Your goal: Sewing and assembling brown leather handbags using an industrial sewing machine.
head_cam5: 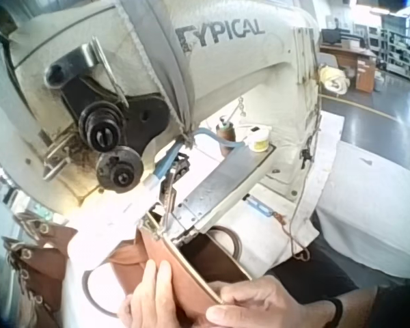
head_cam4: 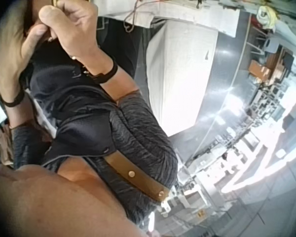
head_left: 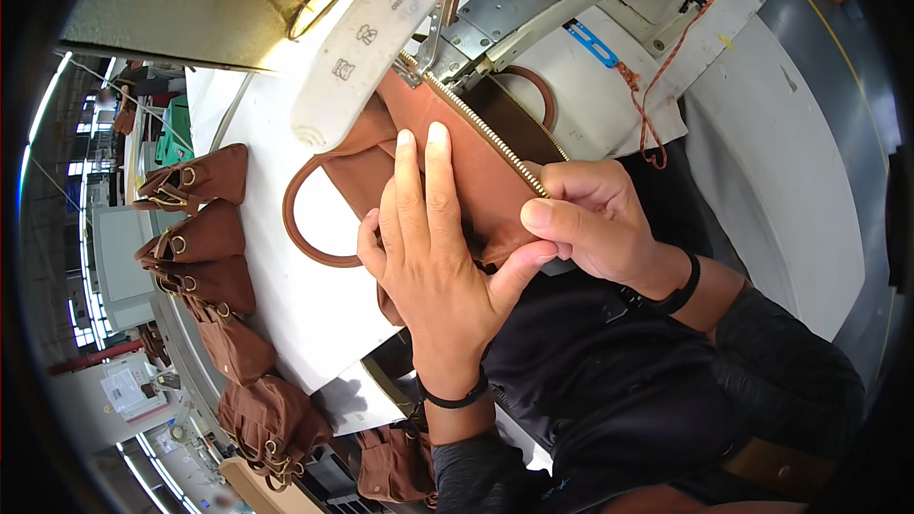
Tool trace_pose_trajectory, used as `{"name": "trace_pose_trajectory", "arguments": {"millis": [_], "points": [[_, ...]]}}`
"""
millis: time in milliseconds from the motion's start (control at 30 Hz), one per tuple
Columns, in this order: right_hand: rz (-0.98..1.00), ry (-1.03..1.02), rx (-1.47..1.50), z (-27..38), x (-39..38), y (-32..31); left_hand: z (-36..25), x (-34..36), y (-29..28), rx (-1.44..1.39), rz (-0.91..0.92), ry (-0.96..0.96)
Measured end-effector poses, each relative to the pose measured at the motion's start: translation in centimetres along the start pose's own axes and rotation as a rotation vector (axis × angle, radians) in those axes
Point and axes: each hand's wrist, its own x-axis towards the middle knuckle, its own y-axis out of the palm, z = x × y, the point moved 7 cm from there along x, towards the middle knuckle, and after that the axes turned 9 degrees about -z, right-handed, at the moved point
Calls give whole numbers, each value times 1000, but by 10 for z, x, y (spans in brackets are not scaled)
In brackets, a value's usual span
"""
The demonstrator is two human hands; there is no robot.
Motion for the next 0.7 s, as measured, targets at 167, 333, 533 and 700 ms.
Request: {"name": "trace_pose_trajectory", "arguments": {"millis": [167, 333, 533, 700], "points": [[-43, 44, -80, -8, 10, -5, 10, 7, 3, 0, -32, 15], [-40, 29, -82, -8, 21, -3, 14, 13, 5, -39, -25, 7], [-43, 9, -111, -7, 24, -5, 4, 11, 5, -10, 8, 35], [-24, 3, -116, -6, 24, -2, 7, 13, 5, -40, 8, 33]]}}
